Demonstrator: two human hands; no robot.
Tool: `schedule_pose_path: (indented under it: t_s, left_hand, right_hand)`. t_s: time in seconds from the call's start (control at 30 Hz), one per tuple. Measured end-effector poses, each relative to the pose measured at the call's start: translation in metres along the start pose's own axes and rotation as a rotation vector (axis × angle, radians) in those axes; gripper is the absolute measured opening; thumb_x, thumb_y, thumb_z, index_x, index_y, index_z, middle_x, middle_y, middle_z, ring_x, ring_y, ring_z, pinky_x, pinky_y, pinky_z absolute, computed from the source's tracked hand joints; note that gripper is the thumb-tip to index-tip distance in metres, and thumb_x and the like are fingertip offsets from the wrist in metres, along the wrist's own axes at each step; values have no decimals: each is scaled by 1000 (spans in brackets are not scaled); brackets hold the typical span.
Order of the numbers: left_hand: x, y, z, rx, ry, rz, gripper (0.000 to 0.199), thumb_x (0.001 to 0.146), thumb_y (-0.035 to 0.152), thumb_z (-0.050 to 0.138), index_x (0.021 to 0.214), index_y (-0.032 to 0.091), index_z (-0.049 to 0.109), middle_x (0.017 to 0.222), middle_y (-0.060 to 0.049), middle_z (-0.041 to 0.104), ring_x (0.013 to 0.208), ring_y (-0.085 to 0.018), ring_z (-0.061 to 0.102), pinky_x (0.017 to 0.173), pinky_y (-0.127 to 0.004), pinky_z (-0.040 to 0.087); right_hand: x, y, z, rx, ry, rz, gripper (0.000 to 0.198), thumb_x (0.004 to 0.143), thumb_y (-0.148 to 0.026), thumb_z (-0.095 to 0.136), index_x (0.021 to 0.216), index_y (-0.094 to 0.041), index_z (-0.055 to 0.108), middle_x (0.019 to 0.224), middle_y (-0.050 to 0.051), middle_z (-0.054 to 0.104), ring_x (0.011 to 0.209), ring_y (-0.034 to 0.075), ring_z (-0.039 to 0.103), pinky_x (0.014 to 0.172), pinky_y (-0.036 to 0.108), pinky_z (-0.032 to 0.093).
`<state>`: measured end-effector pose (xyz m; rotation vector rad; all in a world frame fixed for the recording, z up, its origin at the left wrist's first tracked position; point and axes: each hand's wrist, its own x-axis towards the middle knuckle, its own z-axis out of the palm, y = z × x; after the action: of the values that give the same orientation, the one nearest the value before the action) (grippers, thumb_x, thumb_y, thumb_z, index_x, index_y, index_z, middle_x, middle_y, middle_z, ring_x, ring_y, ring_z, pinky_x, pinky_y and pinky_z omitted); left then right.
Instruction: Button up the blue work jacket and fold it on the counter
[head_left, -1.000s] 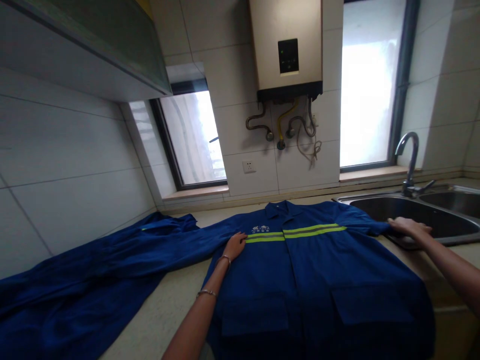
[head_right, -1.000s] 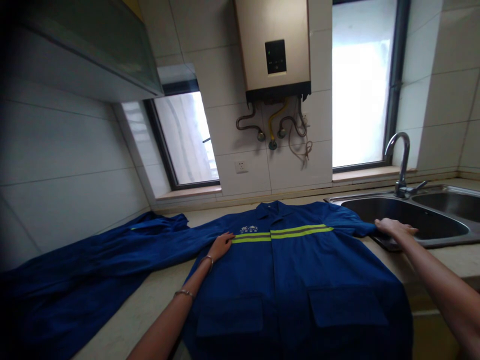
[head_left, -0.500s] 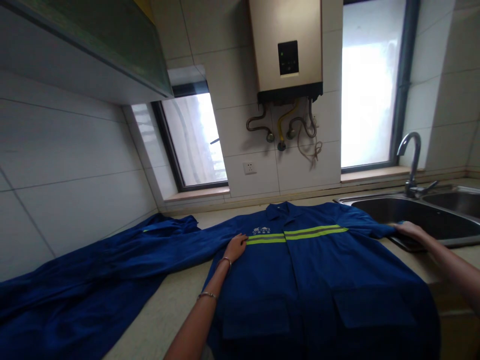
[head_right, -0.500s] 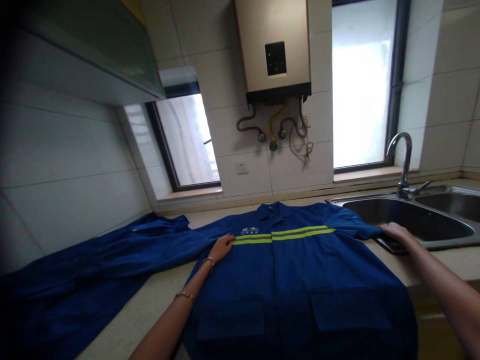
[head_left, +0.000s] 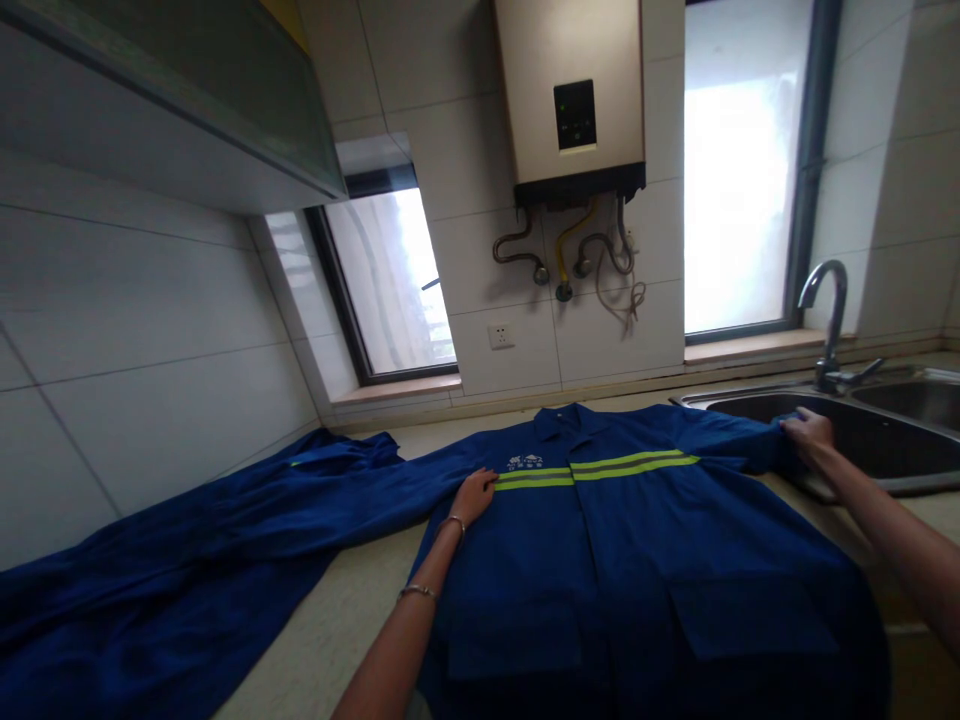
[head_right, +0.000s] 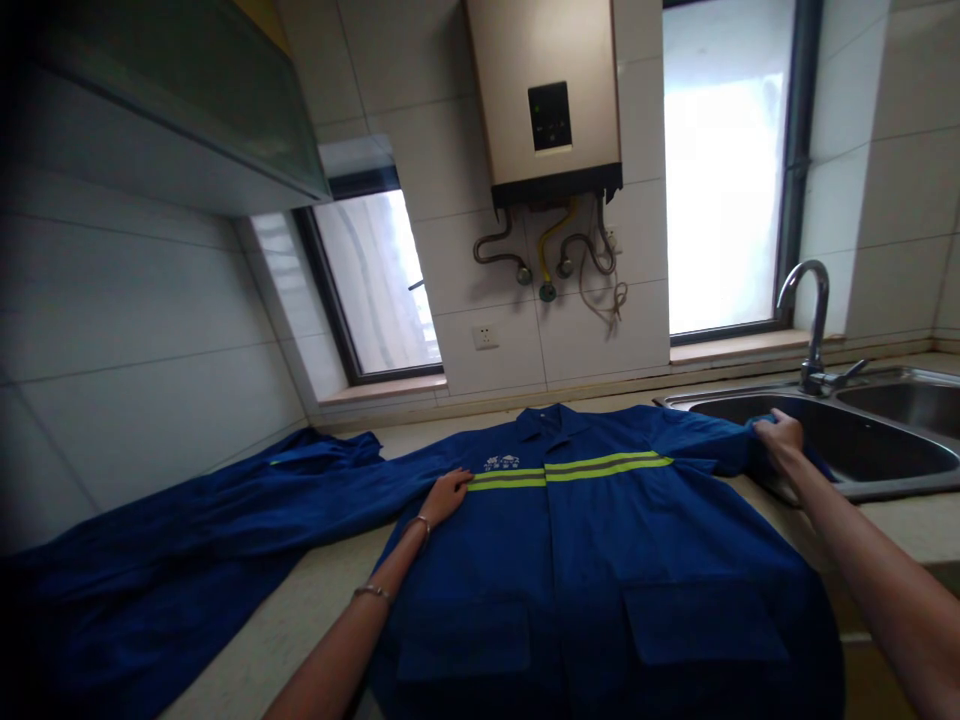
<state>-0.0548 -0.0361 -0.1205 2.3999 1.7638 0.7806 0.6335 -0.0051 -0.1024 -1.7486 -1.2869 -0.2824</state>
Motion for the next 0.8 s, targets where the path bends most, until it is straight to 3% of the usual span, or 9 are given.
schedule_pose_path:
  t_s: [0.07,0.13,0.2,0.27,0.37,0.5,0.6,0.7,0.8]
  left_hand:
    - [0,1,0,-16,9,-1,37,79,14,41,109,15,64,117,-5,61,120,-17,46,105,-31,30]
    - [0,1,1,-36,18,-2,37,78,12,42,107,15,64,115,-6,62,119,-17,47,105,-31,30]
    - [-1,3,0,-62,30,-2,36,77,11,44,105,15,65,113,-6,63,118,-18,48,105,-31,31]
    - [-2,5,-2,-93,53,-13,34,75,11,45,101,15,66,110,-6,64,115,-18,50,104,-32,32]
    - [-4,9,-8,-149,118,-59,31,76,11,44,97,16,66,107,-7,64,110,-20,52,102,-35,33]
    - [-6,9,-18,-255,196,-188,29,78,16,42,97,15,64,107,-10,62,108,-22,52,94,-35,40]
    - [-7,5,-26,-365,178,-322,35,83,26,34,102,12,59,96,-13,64,84,-21,62,72,-33,49]
    - [-8,1,-39,-481,59,-418,45,84,44,32,93,10,60,72,-9,64,53,-15,58,46,-26,45]
    - [-11,5,-58,-612,-243,-547,59,75,67,39,80,12,60,52,1,52,37,-9,45,36,-19,32]
  right_hand:
    - [3,-53,-7,59,78,31,66,83,-35,35,133,7,34,119,30,51,108,28,54,79,37,45]
    - [-8,-115,-19,130,94,-222,60,85,-27,37,140,-4,27,136,20,39,124,23,39,95,33,37]
    - [-38,-171,-29,115,-99,-690,58,84,-14,37,140,-11,27,144,12,28,130,20,29,103,35,28]
    - [-80,-208,-33,26,-397,-1117,65,77,-2,37,139,-20,32,144,6,30,130,20,31,105,40,25]
    - [-141,-226,-29,16,-674,-1458,62,78,-4,41,136,-24,36,142,3,34,128,20,33,105,43,24]
    - [-175,-215,-28,15,-756,-1463,51,85,-10,38,135,-22,39,141,5,35,127,20,36,99,41,32]
    - [-172,-206,-40,1,-755,-1397,57,82,-9,41,137,-26,35,143,5,32,125,22,38,97,41,34]
    - [-161,-190,-51,-6,-713,-1318,65,80,-8,43,138,-33,31,145,1,27,124,22,40,99,42,34]
    - [-139,-160,-49,-105,-614,-1112,66,78,-9,45,138,-33,32,145,1,29,125,25,38,102,46,32]
